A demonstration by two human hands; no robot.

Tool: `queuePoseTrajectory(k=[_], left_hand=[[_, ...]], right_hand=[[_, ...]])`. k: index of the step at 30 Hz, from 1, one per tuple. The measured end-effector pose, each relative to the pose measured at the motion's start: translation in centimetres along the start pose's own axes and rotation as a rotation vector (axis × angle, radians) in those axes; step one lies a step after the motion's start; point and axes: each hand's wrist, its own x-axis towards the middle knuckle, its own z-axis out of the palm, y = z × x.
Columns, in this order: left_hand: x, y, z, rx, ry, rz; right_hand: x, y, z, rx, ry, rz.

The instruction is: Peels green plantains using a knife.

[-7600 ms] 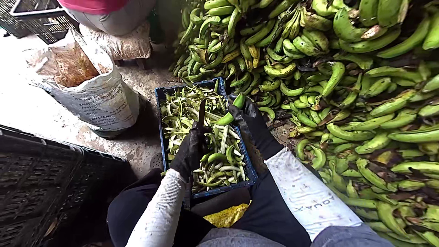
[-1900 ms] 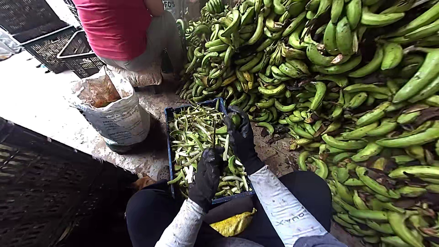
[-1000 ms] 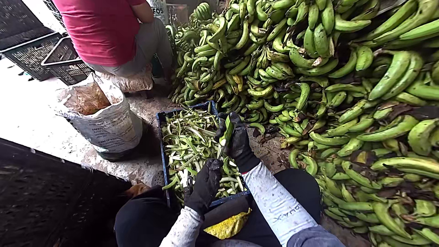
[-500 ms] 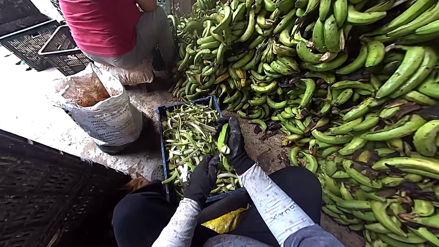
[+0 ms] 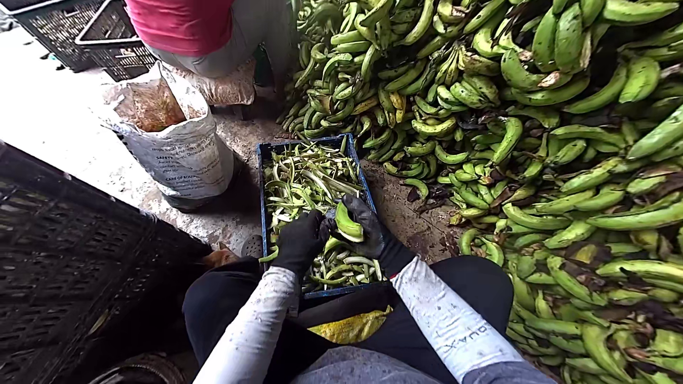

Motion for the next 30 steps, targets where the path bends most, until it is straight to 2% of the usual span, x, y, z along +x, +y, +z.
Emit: queuePoseTrajectory(k=[3, 4, 5, 8, 10, 12, 14, 17, 19, 21, 23, 25, 26, 28, 30], left_hand=[[0.6, -0.7, -2.3, 0.183, 0.065, 0.152], [1.1, -1.4, -3.0, 0.212, 0.069, 0.159], [1.5, -2.3, -3.9, 0.196, 0.072, 0.092], [2.2, -6.3, -7.5, -0.22, 0.21, -0.27], [1.9, -8.5, -8.6, -0.666, 0.386, -0.314], [1.3, -9.6, -8.4, -0.966, 0.496, -0.258], [2.0, -9.6, -8.1, -1.328, 0.546, -0.237], [3.7, -9.0, -7.8, -1.823, 0.526, -0.216], [3.9, -8.4, -7.9, -1.917, 0.517, -0.236], [3.5, -8.0, -8.1, -1.905, 0.525, -0.229], [3.1, -7.4, -8.1, -1.87, 0.534, -0.225], [2.7, -6.8, -8.0, -1.851, 0.525, -0.221], [2.6, -6.5, -7.9, -1.865, 0.51, -0.222], [2.2, -6.0, -7.5, -1.879, 0.469, -0.174], [2.0, -5.2, -7.3, -1.9, 0.42, -0.146]], right_hand=[[-1.3, -1.5, 0.8, -0.062, -0.143, 0.247], [-1.6, -1.8, 1.1, -0.105, -0.176, 0.31], [-1.7, -1.7, 1.3, -0.168, -0.214, 0.365], [-1.6, -0.7, 2.7, -0.444, -0.26, 0.511], [0.3, -1.0, 3.8, -0.622, -0.195, 0.513], [3.7, -2.7, 6.2, -0.77, -0.137, 0.426], [8.1, -5.5, 10.0, -0.809, -0.164, 0.249], [15.6, -9.4, 17.0, -0.603, -0.271, -0.05], [16.5, -13.0, 22.5, -0.6, -0.206, -0.191], [15.3, -14.9, 25.8, -0.781, -0.108, -0.341], [14.6, -14.3, 24.4, -1.158, -0.1, -0.554], [12.6, -12.0, 19.2, -1.617, -0.149, -0.605], [11.5, -10.0, 15.7, -1.797, -0.207, -0.52], [10.2, -5.1, 8.0, -1.948, -0.253, 0.008], [8.2, 0.2, 0.7, -1.648, -0.045, 0.399]])
